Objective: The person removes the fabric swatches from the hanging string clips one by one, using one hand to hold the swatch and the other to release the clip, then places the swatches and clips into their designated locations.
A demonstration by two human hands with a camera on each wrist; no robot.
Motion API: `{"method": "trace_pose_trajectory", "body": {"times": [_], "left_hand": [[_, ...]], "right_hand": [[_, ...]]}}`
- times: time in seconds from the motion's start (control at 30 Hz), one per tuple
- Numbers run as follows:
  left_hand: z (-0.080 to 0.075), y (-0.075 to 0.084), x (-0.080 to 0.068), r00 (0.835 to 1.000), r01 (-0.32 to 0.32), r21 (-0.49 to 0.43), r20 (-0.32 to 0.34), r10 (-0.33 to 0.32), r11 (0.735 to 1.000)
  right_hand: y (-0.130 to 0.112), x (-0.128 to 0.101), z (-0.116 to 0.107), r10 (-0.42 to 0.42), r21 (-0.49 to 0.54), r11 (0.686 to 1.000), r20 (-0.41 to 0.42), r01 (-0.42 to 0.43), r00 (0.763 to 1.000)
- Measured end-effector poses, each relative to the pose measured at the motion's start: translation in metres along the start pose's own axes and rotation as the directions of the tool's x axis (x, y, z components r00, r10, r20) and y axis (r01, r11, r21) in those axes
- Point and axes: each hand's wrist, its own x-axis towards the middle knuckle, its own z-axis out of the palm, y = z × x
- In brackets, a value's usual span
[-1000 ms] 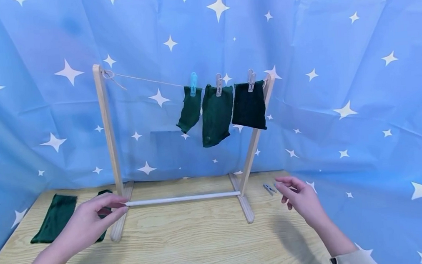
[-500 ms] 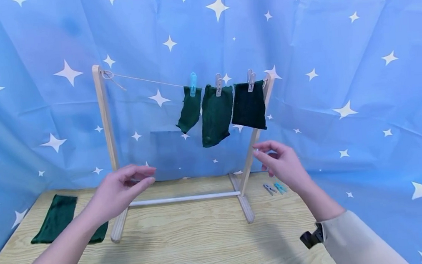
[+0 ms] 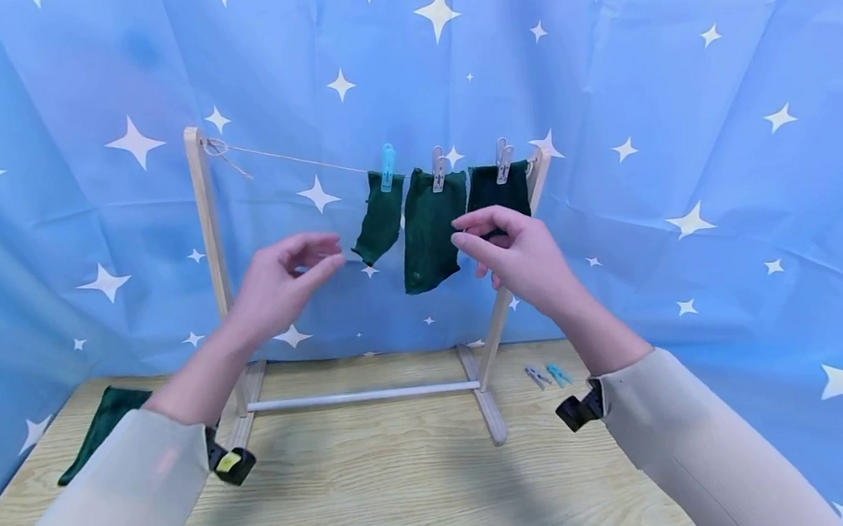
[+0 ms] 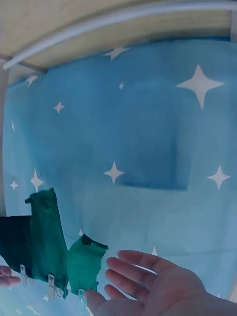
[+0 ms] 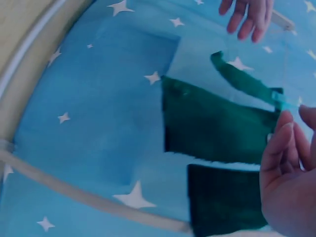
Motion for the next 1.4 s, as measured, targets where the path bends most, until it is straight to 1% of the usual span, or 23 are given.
{"method": "trace_pose_trajectory", "body": {"times": [0.17,0.3,0.4,0.5,0.67,0.83,0.97,1.13,1.27,1.4], "left_hand": [[0.004,0.007,0.025,0.999,0.031,-0.068,-0.027,-0.033,0.997],[0.011,0.012,0.043,0.999,0.027,-0.108,-0.028,-0.03,0.994],[0.019,0.017,0.054,0.999,0.031,-0.148,-0.016,-0.033,0.989],[0.027,0.02,0.061,0.999,0.043,-0.197,-0.012,-0.047,0.979],[0.036,0.022,0.066,0.996,0.073,-0.257,-0.027,-0.083,0.964],[0.039,0.021,0.069,0.99,0.108,-0.309,-0.054,-0.131,0.945],[0.041,0.021,0.072,0.986,0.125,-0.349,-0.062,-0.156,0.929],[0.044,0.021,0.074,0.983,0.141,-0.348,-0.059,-0.172,0.927],[0.046,0.019,0.073,0.986,0.135,-0.345,-0.05,-0.162,0.929],[0.047,0.017,0.073,0.987,0.128,-0.346,-0.047,-0.153,0.929]], "right_hand": [[-0.018,0.011,0.005,-0.037,0.009,0.999,-0.014,0.037,0.999],[-0.031,0.019,0.007,-0.051,0.015,0.999,-0.022,0.052,0.998],[-0.039,0.026,0.009,-0.059,0.018,0.998,-0.026,0.059,0.998],[-0.047,0.033,0.011,-0.067,0.019,0.998,-0.032,0.068,0.997],[-0.058,0.043,0.02,-0.077,0.033,0.996,-0.038,0.078,0.996],[-0.066,0.054,0.029,-0.097,0.039,0.994,-0.05,0.099,0.994],[-0.07,0.062,0.034,-0.106,0.043,0.993,-0.062,0.108,0.992],[-0.073,0.07,0.044,-0.092,0.017,0.996,-0.08,0.093,0.993],[-0.072,0.075,0.05,-0.074,-0.042,0.997,-0.075,0.071,0.994],[-0.073,0.078,0.054,-0.036,-0.092,0.995,-0.062,0.03,0.997]]}}
